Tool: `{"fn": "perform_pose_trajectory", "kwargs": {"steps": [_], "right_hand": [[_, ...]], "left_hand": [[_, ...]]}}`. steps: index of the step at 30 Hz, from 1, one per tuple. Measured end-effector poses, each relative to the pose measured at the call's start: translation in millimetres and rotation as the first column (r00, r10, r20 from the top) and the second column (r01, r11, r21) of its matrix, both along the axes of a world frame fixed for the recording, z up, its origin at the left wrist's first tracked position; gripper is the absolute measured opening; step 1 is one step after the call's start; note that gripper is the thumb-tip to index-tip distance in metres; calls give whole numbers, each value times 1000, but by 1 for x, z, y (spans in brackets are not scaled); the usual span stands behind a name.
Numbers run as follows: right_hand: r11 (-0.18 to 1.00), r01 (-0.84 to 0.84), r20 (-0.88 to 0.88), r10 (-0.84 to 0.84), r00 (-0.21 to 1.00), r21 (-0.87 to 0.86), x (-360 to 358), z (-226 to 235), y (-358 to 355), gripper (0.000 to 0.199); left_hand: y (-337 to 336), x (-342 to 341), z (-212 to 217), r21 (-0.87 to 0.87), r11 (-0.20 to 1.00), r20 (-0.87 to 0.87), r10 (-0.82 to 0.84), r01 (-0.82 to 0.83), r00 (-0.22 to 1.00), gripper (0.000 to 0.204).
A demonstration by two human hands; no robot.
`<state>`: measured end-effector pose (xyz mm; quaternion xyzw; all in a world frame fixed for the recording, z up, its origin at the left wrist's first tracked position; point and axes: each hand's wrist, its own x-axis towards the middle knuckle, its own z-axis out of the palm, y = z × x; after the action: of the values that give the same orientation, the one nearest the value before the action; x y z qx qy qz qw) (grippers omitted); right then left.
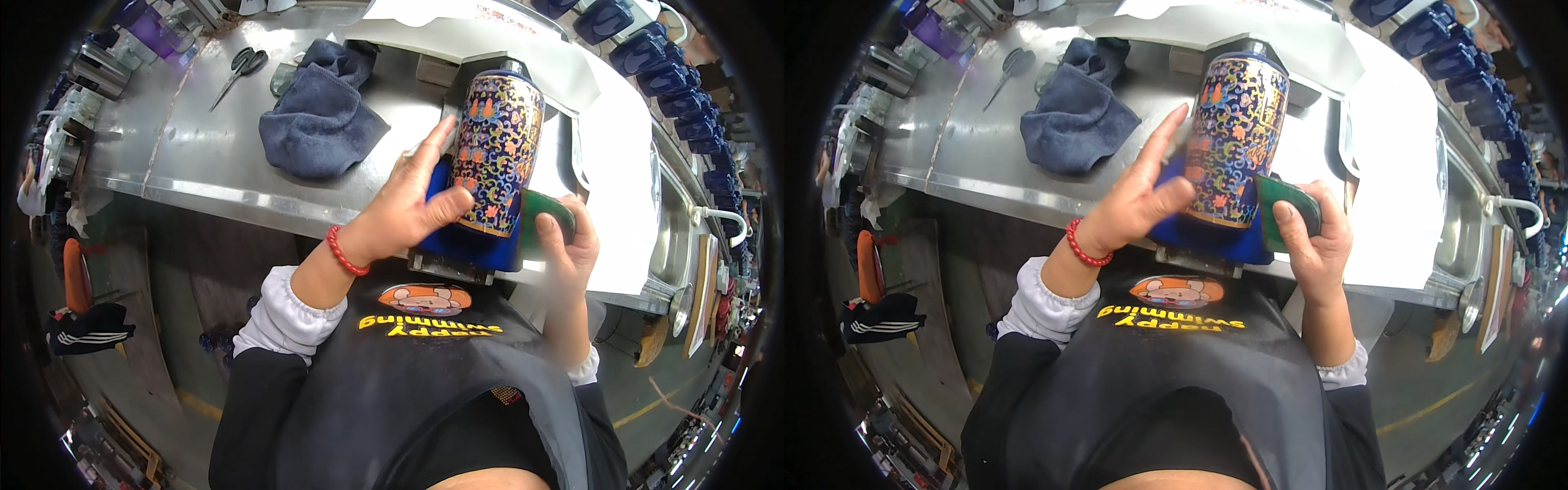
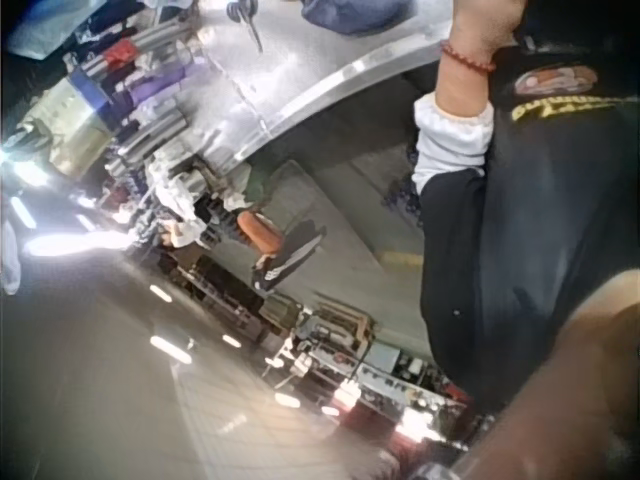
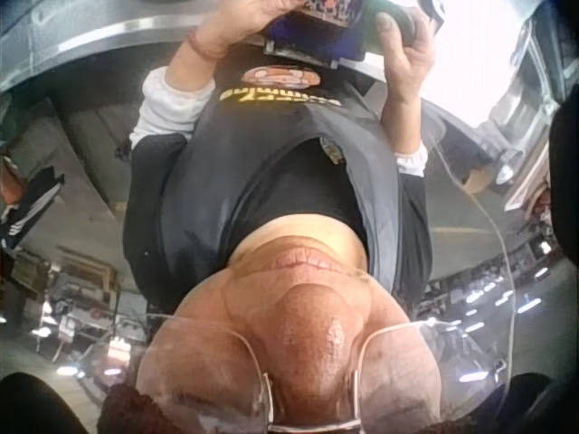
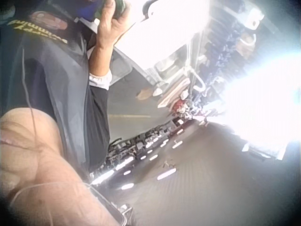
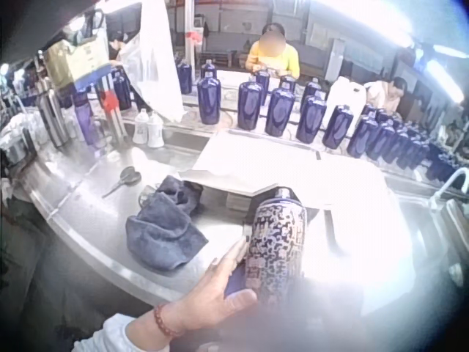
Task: The person applies a decorative sticker to a blue bottle, smooths it with a green card, and trims the excess with a small blade. They repeat the process on another bottle, aligning and smoothing the sticker while occasionally rotating the bottle.
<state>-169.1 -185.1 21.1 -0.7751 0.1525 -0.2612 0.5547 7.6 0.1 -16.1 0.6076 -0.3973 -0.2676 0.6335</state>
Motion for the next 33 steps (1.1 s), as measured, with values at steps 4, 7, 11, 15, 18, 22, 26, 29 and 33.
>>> {"fn": "perform_pose_trajectory", "kwargs": {"steps": [4, 7, 11, 15, 18, 22, 26, 29, 33], "right_hand": [[998, -4, -1, 4, 1000, -67, 1, 8, 1, 19], [976, 0, -16, -3, 1000, -217, 2, 19, 2, 22], [842, -55, 29, 84, 996, -536, 9, 23, 6, 30], [648, -191, -96, 180, 979, -738, 12, 19, 12, 48], [568, -197, -146, 135, 980, -799, 9, 18, 18, 54], [507, -229, -217, 83, 973, -831, 2, 22, 24, 55], [536, -218, -220, 62, 974, -815, 1, 26, 28, 52], [510, -213, -194, 92, 977, -833, 2, 28, 27, 52], [478, -229, -200, 112, 973, -848, 5, 29, 26, 52]], "left_hand": [[1, -6, -6, 39, 999, 247, 24, -34, 969, 106], [8, 0, -8, 14, 999, 176, -48, 46, 983, 107], [17, 0, -3, 206, 968, 575, 0, -144, 818, 108], [19, -5, 11, 96, 928, 820, 131, -360, 557, 91], [19, -8, 19, 37, 913, 884, 160, -407, 439, 88], [14, -6, 15, 3, 953, 766, 192, -302, 614, 90], [14, -3, 2, -19, 991, 576, 119, -132, 809, 97], [14, 2, -6, -46, 997, 545, 81, -67, 835, 91], [10, 1, -10, -143, 986, 435, 144, -89, 889, 80]]}}
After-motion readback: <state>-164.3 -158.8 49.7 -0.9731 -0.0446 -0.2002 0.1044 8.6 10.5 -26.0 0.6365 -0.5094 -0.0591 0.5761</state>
